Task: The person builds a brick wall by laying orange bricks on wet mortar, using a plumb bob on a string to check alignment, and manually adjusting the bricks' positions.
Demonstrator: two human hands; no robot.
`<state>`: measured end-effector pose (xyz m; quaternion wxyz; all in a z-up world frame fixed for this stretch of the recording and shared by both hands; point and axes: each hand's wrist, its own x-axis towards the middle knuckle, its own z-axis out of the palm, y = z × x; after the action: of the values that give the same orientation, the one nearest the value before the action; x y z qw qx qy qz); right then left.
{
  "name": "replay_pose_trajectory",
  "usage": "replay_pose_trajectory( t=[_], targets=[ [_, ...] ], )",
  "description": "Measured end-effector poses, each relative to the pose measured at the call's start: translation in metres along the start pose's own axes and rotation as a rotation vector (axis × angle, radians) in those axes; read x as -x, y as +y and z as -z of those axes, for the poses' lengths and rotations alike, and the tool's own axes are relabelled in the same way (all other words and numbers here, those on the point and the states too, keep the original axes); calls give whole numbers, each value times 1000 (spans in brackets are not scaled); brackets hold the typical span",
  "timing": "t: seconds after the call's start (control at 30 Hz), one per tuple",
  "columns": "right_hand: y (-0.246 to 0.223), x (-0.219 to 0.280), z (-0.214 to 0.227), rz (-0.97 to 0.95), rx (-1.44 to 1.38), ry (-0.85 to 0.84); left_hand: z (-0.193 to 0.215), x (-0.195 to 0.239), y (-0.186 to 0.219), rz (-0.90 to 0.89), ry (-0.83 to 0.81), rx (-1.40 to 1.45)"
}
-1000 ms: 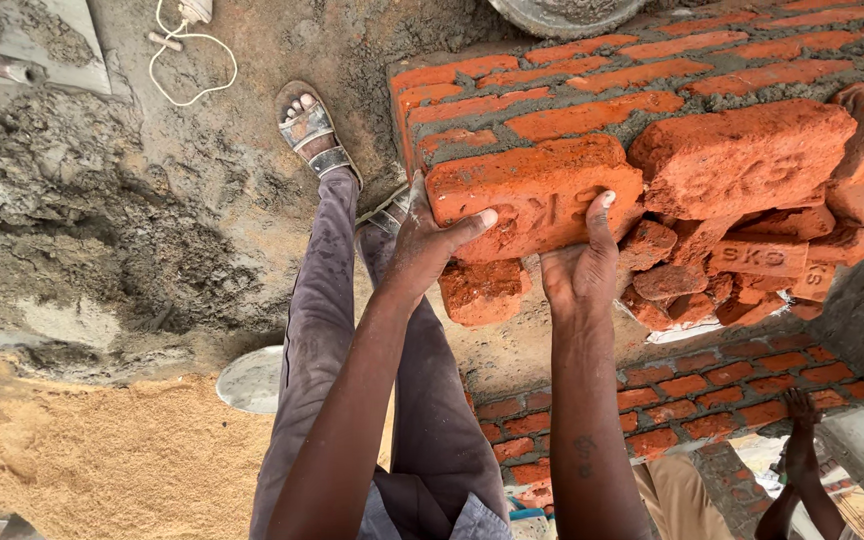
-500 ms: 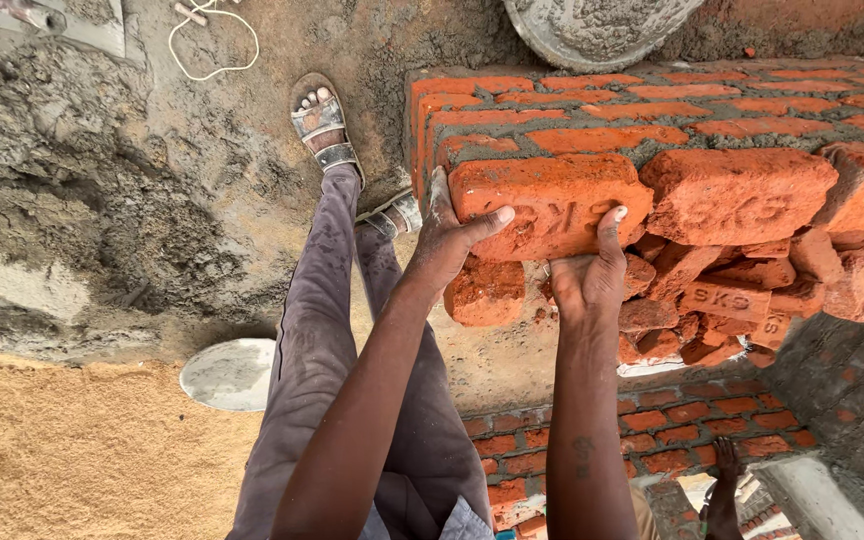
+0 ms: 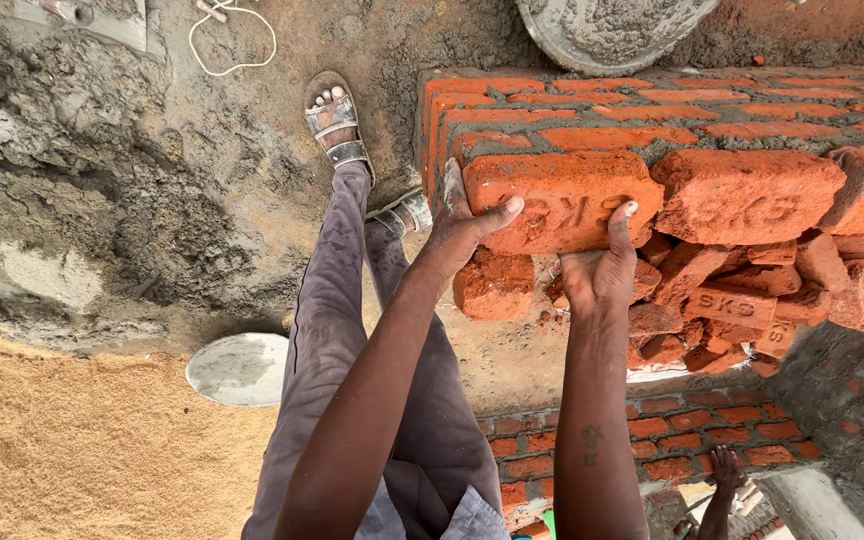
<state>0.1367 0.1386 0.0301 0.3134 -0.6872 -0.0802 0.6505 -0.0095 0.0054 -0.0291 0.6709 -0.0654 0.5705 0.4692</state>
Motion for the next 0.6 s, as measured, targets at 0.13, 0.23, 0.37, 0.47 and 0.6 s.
replay_pose_trajectory(
  t=[0.13,0.23,0.37,0.47,0.6],
  targets=[
    [-1,-1,2,-4,38,-61,40,-19,-52,30,-19,433],
    [0,2,4,13,116,-73,74,-37,-87,28,413,487],
    [3,5,3,31,242,-66,87,-23,-93,25,444,526],
    [9,16,6,46,246,-94,48,-23,-76,238,356,304],
    [6,18,2,32,187,-22,3,-72,-51,134,286,350]
  ],
)
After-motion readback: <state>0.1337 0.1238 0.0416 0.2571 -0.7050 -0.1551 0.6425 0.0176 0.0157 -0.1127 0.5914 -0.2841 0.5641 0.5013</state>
